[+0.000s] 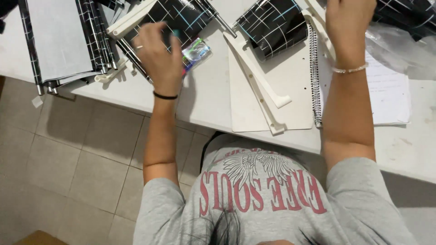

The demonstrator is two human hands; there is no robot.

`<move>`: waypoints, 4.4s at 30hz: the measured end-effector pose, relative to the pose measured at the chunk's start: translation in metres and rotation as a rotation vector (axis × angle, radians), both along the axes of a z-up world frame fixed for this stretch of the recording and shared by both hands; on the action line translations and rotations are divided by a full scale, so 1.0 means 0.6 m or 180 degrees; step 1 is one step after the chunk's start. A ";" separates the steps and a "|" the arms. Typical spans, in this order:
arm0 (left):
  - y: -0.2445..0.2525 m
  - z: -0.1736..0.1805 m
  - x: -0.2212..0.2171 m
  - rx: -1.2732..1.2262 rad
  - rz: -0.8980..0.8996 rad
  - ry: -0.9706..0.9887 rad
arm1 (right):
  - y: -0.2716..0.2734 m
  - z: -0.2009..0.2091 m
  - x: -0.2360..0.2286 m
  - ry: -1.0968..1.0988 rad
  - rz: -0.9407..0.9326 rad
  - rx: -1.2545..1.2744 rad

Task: Assembling a plastic modular organizer and applying decorative adhesive vinyl sheets to the panels.

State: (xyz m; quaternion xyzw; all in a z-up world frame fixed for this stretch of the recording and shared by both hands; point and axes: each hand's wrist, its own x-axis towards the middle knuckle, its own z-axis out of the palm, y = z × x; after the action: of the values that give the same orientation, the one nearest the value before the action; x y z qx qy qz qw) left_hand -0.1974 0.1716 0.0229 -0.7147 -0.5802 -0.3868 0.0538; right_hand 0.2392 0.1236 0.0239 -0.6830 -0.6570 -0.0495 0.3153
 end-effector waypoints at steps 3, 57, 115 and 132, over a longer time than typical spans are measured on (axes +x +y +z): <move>-0.037 -0.011 0.083 -0.0369 -0.1645 -0.0261 | -0.024 -0.008 0.019 -0.0229 -0.0197 -0.0289; -0.118 0.138 0.186 -0.0832 -0.3185 -0.1942 | -0.238 0.188 -0.066 0.3786 0.0375 -0.0557; -0.255 0.369 0.234 -0.1044 -0.3529 0.1668 | -0.319 0.234 -0.145 0.2894 0.2439 0.0215; -0.221 0.362 0.226 -0.1330 -0.4383 0.0612 | -0.322 0.235 -0.112 0.2342 0.2151 -0.0260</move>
State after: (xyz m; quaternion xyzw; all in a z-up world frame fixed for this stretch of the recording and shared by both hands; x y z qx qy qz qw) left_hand -0.0617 0.0389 0.2401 -0.9441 -0.0532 -0.1495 -0.2888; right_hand 0.1722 -0.0697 0.1651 -0.4161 -0.6882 0.3252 0.4975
